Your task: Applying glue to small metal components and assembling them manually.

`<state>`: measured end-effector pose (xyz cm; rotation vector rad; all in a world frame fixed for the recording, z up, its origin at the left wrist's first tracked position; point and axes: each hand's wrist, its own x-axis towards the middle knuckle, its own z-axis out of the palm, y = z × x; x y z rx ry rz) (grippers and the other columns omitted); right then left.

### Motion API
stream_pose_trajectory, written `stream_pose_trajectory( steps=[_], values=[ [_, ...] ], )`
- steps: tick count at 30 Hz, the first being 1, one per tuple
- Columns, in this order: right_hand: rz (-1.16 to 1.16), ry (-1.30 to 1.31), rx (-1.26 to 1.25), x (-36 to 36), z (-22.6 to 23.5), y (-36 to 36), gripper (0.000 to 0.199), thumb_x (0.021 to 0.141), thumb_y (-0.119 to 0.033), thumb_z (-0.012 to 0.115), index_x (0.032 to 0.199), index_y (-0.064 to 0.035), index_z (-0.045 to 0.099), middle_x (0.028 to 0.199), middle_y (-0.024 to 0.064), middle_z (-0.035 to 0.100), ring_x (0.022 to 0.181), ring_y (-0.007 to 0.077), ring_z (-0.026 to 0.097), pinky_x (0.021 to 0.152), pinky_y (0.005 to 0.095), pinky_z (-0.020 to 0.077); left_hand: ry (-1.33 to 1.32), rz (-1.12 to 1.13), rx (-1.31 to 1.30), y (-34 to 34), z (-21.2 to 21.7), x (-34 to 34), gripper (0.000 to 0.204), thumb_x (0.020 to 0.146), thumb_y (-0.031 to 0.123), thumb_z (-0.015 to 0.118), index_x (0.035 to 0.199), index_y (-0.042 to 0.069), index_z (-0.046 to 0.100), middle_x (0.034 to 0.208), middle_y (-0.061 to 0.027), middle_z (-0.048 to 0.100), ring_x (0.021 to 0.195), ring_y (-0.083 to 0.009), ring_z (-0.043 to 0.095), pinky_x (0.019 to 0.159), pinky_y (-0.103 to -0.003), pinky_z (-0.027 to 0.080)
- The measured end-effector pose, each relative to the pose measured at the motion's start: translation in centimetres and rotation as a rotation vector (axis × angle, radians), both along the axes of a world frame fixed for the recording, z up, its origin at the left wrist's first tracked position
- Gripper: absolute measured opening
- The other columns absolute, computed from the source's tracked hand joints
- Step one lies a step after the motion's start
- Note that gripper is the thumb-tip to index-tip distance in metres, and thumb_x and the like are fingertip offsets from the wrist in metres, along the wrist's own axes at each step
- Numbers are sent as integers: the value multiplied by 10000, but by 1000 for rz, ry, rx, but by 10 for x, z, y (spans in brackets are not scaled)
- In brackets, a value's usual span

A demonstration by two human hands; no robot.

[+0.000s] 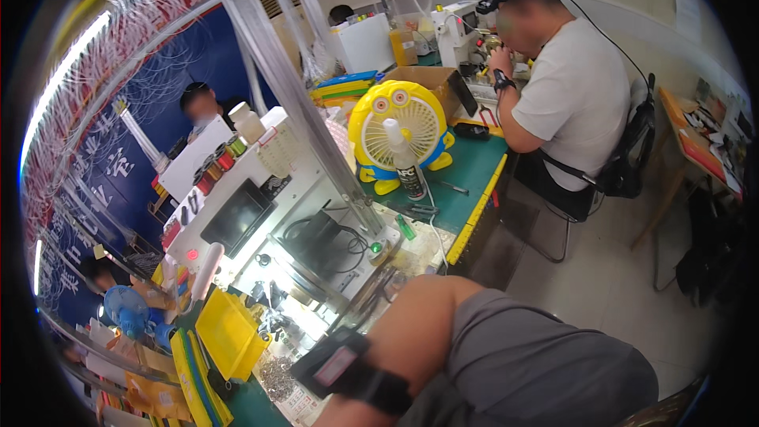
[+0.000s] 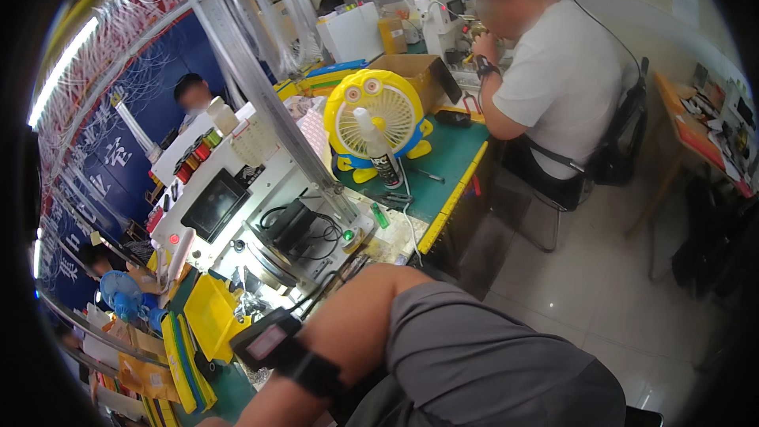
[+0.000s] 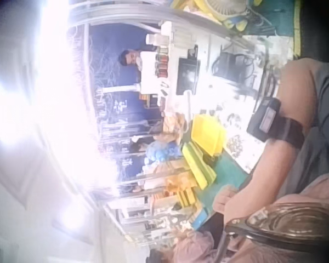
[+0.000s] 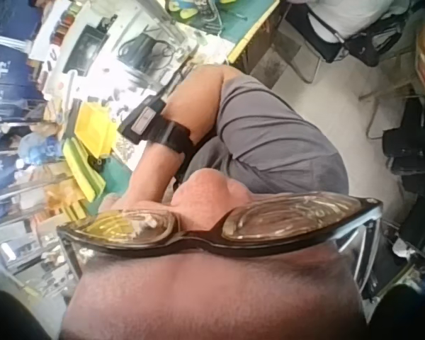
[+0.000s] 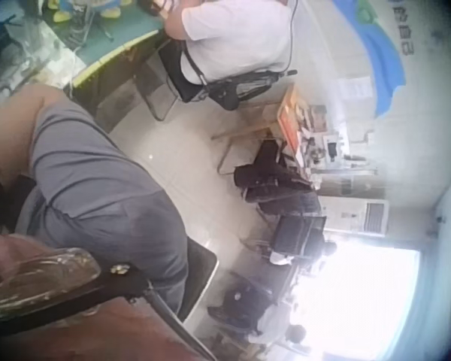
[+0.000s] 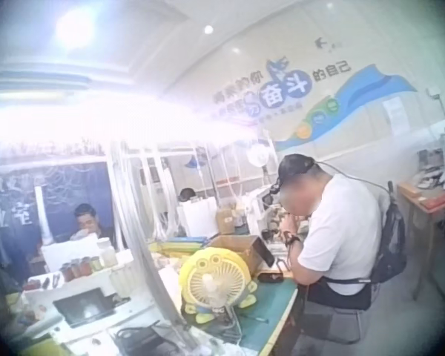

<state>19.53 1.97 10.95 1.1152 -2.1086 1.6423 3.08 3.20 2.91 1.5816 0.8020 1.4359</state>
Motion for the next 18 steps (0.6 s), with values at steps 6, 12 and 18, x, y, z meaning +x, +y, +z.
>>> stream_pose_trajectory(
  steps=[6, 12, 18],
  values=[
    [14, -2, -37, -1, -6, -2, 192, 996, -128, 507, 905, 17, 595, 838, 140, 593, 774, 266, 574, 695, 334, 466, -30, -28, 39, -9, -6, -9, 264, 865, 238, 742, 859, -23, 704, 882, -181, 713, 783, -293, 709, 696, -406, 568],
    [-10, 1, -72, 7, -3, 4, 185, 993, -125, 509, 910, 16, 593, 844, 138, 593, 781, 264, 575, 696, 333, 466, -104, -172, 220, -16, -2, -32, 278, 874, 251, 738, 845, -24, 705, 866, -180, 713, 768, -289, 712, 686, -405, 570],
    [37, -59, -138, -11, -8, 3, 177, 991, -122, 510, 915, 16, 591, 849, 136, 592, 787, 261, 576, 698, 332, 465, 31, -382, 385, -57, 0, -80, 295, 884, 263, 734, 832, -25, 706, 850, -179, 713, 752, -286, 714, 677, -405, 572]
  ],
)
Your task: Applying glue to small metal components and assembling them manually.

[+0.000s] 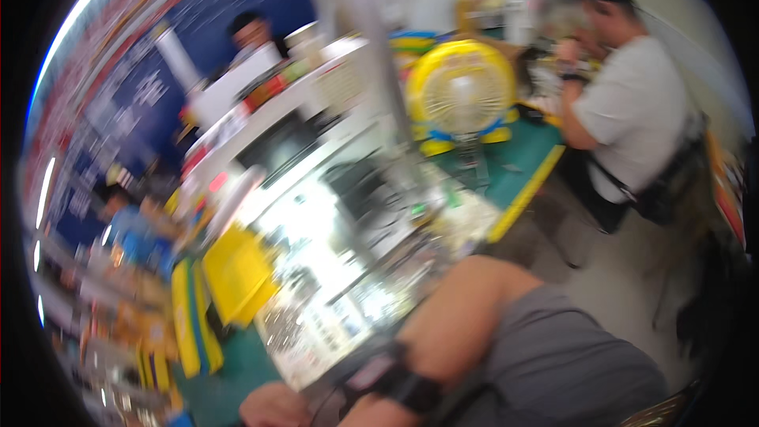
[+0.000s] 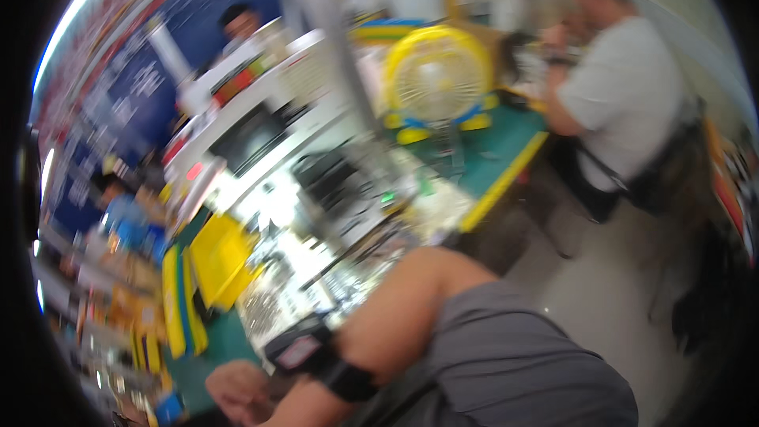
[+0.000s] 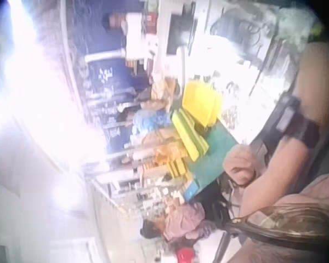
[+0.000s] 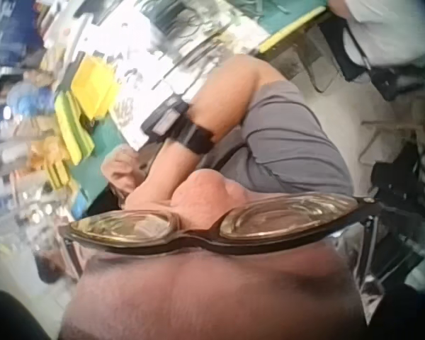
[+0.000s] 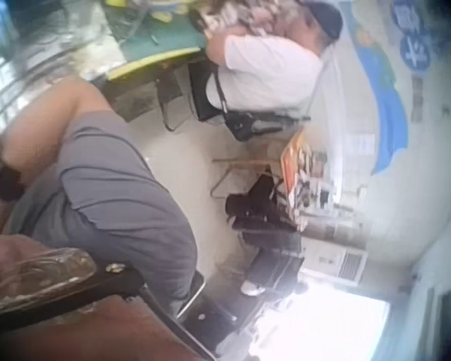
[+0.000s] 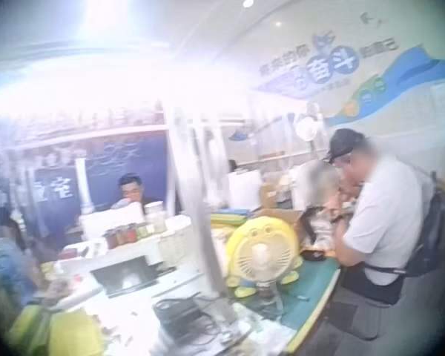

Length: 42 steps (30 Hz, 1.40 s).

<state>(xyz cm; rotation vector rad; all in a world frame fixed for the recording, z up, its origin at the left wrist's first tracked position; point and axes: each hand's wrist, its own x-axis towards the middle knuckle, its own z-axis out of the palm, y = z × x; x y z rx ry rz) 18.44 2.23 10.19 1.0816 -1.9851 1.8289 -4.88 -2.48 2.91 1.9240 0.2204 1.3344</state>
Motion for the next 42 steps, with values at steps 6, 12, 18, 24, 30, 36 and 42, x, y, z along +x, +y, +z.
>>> stream_pose_trajectory(
  steps=[6, 12, 18, 24, 30, 36, 42],
  values=[
    [144, -239, -38, -10, 25, -15, 169, 989, -118, 512, 920, 16, 590, 855, 134, 592, 793, 259, 576, 699, 330, 465, 15, -5, -108, -9, 11, 14, 257, 820, 179, 813, 969, -4, 709, 945, -158, 711, 816, -329, 671, 679, -419, 510],
    [209, -147, -133, -31, 0, -36, 104, 914, -116, 521, 901, -20, 560, 902, 112, 551, 864, 233, 555, 769, 326, 450, 59, 150, -47, -26, 8, 16, 295, 893, 210, 778, 1082, 3, 684, 986, -148, 707, 793, -278, 670, 663, -376, 506],
    [291, -306, 239, -46, 2, -16, 126, 899, -78, 526, 1012, -51, 573, 960, 120, 562, 928, 220, 547, 841, 329, 460, 38, 160, -65, -22, -7, 4, 307, 888, 231, 785, 1085, 18, 687, 1000, -131, 707, 820, -280, 678, 696, -375, 525],
    [340, -234, 256, -43, 9, 4, 135, 905, -81, 543, 1028, -43, 582, 951, 122, 575, 916, 240, 561, 827, 343, 469, 31, 131, -89, -15, -8, 0, 307, 887, 231, 785, 1081, 13, 690, 1003, -140, 708, 834, -291, 684, 707, -382, 526],
    [309, -177, 246, -43, 8, 9, 145, 911, -85, 559, 1044, -35, 591, 942, 125, 589, 903, 260, 575, 813, 357, 477, 14, 133, -138, -20, -9, 1, 300, 885, 238, 783, 1047, 0, 700, 965, -147, 711, 830, -305, 685, 721, -404, 515],
    [212, -62, 176, -37, -5, 28, 157, 918, -89, 576, 1060, -27, 600, 932, 127, 602, 890, 280, 589, 798, 371, 486, -68, 152, -266, -27, -19, -3, 285, 869, 242, 774, 976, -15, 713, 940, -152, 711, 837, -352, 663, 745, -446, 507],
    [190, 113, 125, -34, -13, 25, 169, 924, -92, 593, 1075, -19, 610, 923, 130, 616, 877, 300, 603, 784, 385, 494, -320, 299, -255, -25, -22, 22, 318, 762, 243, 870, 787, -20, 695, 684, -169, 680, 556, -288, 628, 533, -381, 480]
  ],
)
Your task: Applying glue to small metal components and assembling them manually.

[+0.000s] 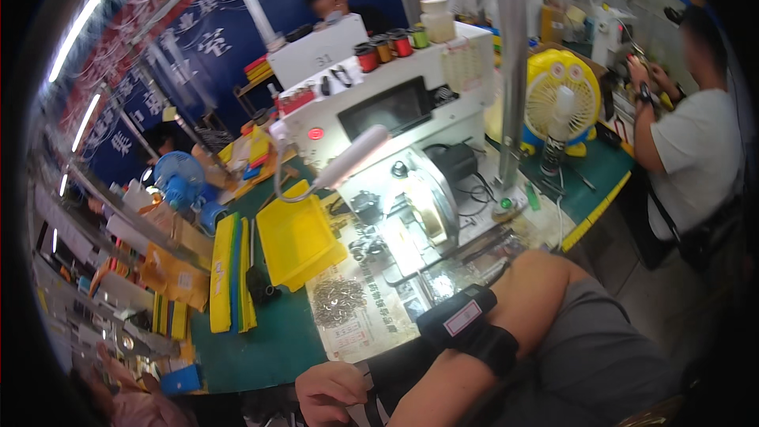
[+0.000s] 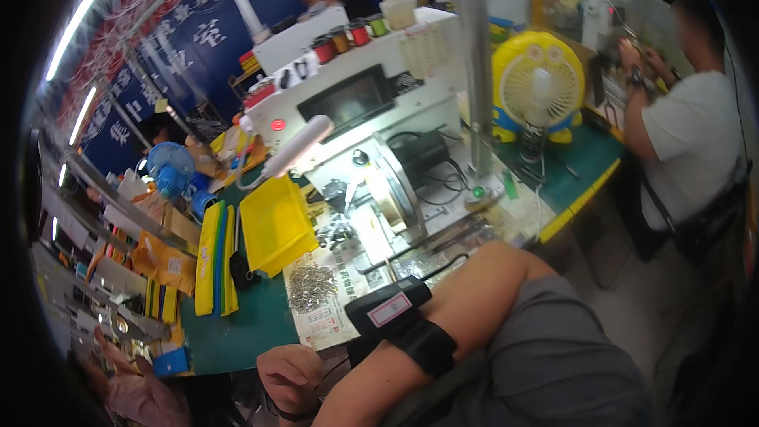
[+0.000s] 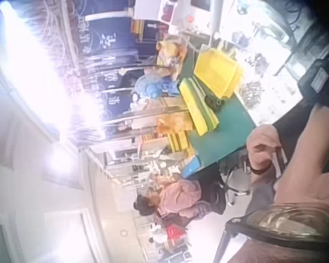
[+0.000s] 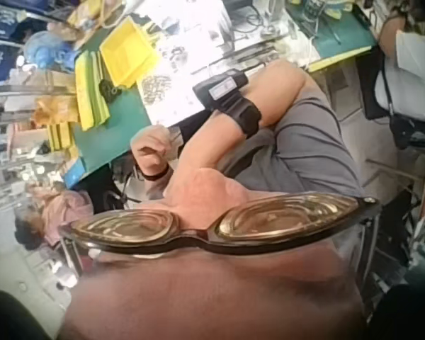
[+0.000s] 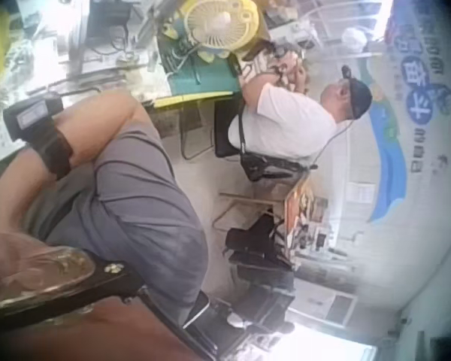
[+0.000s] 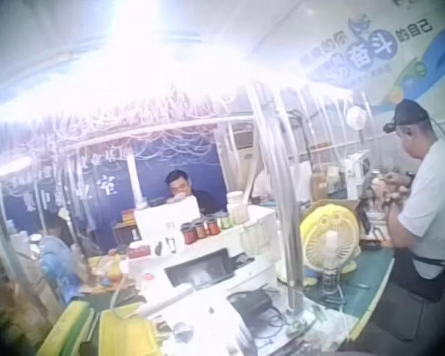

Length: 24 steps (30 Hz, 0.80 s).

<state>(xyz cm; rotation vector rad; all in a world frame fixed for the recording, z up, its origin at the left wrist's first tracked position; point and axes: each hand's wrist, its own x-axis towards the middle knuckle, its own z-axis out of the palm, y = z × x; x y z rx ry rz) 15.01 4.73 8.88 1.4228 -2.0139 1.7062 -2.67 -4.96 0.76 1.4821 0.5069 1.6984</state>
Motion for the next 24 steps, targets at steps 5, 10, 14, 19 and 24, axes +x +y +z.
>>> stream_pose_trajectory(
  steps=[5, 10, 14, 19, 24],
  values=[
    [-29, 80, -17, 1, -2, -3, 180, 929, -96, 607, 1089, -12, 617, 916, 132, 627, 867, 317, 615, 772, 397, 501, 16, -101, 44, 11, -4, -5, 307, 779, 226, 862, 836, -21, 690, 678, -166, 676, 551, -289, 628, 527, -381, 481],
    [-82, 138, -54, 5, -7, -7, 191, 935, -99, 621, 1102, -6, 625, 908, 135, 638, 856, 333, 626, 760, 408, 508, -31, -62, 77, 9, -12, 5, 254, 807, 169, 834, 881, -14, 674, 700, -150, 675, 585, -279, 640, 526, -382, 478],
    [-289, 241, -96, 20, -15, 12, 200, 939, -101, 632, 1112, -1, 631, 902, 136, 647, 848, 347, 636, 751, 417, 514, 72, 21, -22, 0, -6, 3, 271, 781, 196, 855, 839, 1, 677, 664, -122, 656, 568, -243, 617, 519, -355, 455],
    [-930, -37, 40, 82, -35, 96, 266, 823, -16, 699, 1083, -5, 648, 1016, 142, 674, 915, 306, 670, 827, 374, 533, 103, 88, -252, 4, -7, 0, 245, 740, 166, 824, 834, -39, 727, 759, -163, 710, 693, -279, 672, 654, -356, 518],
    [-1583, -109, -208, 150, -60, 169, 173, 845, 54, 607, 995, -5, 670, 937, 60, 655, 842, 122, 623, 731, 242, 487, 238, 17, -328, 15, -13, -6, 241, 781, 129, 788, 944, -37, 725, 903, -167, 727, 822, -257, 692, 727, -333, 525]
  ],
)
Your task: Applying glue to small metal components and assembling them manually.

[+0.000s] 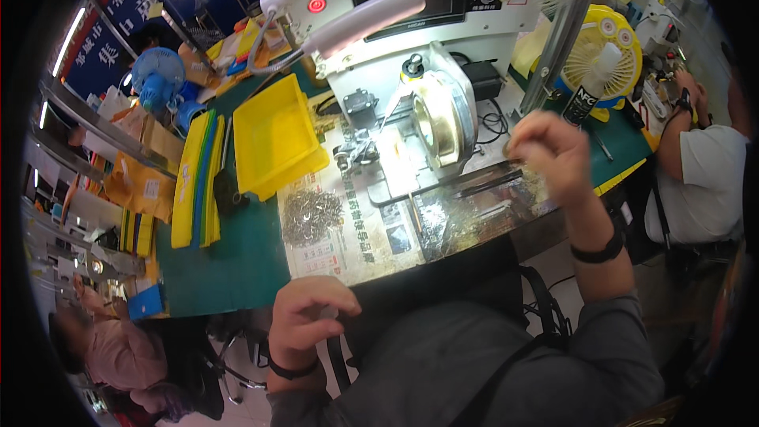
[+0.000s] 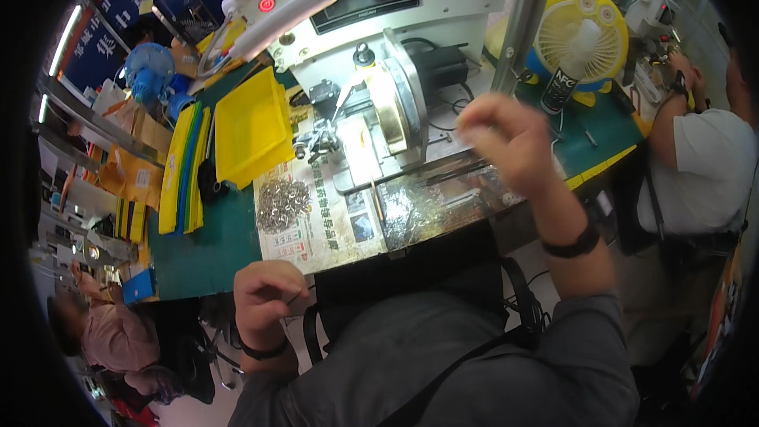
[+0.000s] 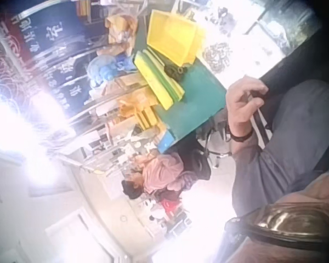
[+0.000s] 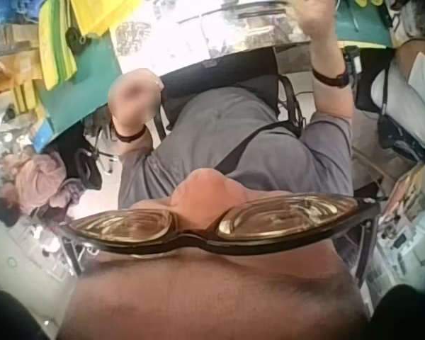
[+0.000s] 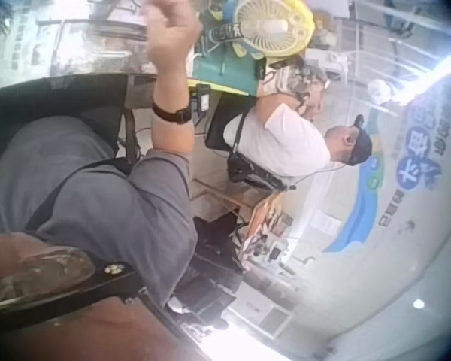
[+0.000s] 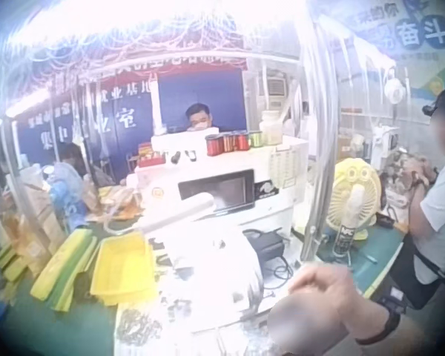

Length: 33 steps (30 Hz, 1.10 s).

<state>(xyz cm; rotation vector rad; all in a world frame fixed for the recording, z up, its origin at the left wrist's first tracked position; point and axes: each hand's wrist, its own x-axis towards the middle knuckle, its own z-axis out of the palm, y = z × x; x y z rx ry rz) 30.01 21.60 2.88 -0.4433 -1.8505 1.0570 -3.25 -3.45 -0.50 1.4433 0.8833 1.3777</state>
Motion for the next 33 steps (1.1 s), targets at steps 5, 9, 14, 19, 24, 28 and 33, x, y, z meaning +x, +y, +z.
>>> stream_pose_trajectory(
  steps=[5, 9, 14, 19, 24, 28, 33],
  values=[
    [-345, -176, 441, 5, 0, 35, 385, 817, 73, 604, 1179, -49, 650, 1110, 80, 671, 918, 131, 644, 741, 224, 487, 76, -37, -75, 10, -1, 10, 227, 781, 58, 748, 983, -35, 706, 951, -148, 721, 879, -246, 692, 797, -330, 527],
    [-196, -395, 455, -19, 4, 39, 672, 808, -2, 639, 1454, -124, 496, 1436, 154, 558, 1112, 241, 663, 843, 345, 540, 93, -71, -108, 13, -1, 15, 240, 789, 45, 739, 1015, -24, 701, 972, -139, 720, 900, -236, 689, 813, -329, 527],
    [-37, -798, 302, -27, 11, 59, 343, 902, -171, 649, 1231, -75, 655, 1048, 147, 704, 913, 269, 671, 817, 362, 531, 144, -43, -126, 7, 7, 12, 230, 810, 51, 741, 1024, -19, 698, 986, -131, 720, 913, -232, 689, 821, -332, 529],
    [-212, -264, -60, 10, 24, 57, 157, 967, -162, 641, 972, -52, 752, 661, -51, 545, 554, 35, 455, 511, 224, 366, 232, -107, -50, 22, 10, 22, 180, 887, 93, 727, 1048, 17, 705, 966, -90, 713, 891, -196, 690, 778, -315, 528],
    [-39, -456, 400, 16, 41, 20, 47, 842, -51, 693, 840, -4, 698, 676, 52, 593, 617, 183, 565, 583, 310, 431, 395, -101, 60, 42, 0, 45, 229, 912, 85, 677, 1137, 41, 682, 1027, -118, 715, 933, -281, 690, 819, -346, 530],
    [103, -617, 434, 14, 39, -4, 70, 763, -53, 746, 798, -22, 694, 742, 115, 647, 689, 308, 624, 620, 376, 472, 435, 84, 351, 76, 13, 100, 421, 912, 110, 663, 1320, 45, 583, 1236, -165, 652, 1128, -351, 621, 955, -425, 487],
    [56, -681, 602, 18, 28, -20, 101, 709, -74, 764, 758, -50, 680, 738, 101, 641, 698, 325, 625, 610, 411, 472, 596, 211, 285, 120, -2, 137, 528, 929, 148, 643, 1425, 29, 502, 1406, -220, 552, 1302, -360, 531, 1077, -432, 417]
  ],
)
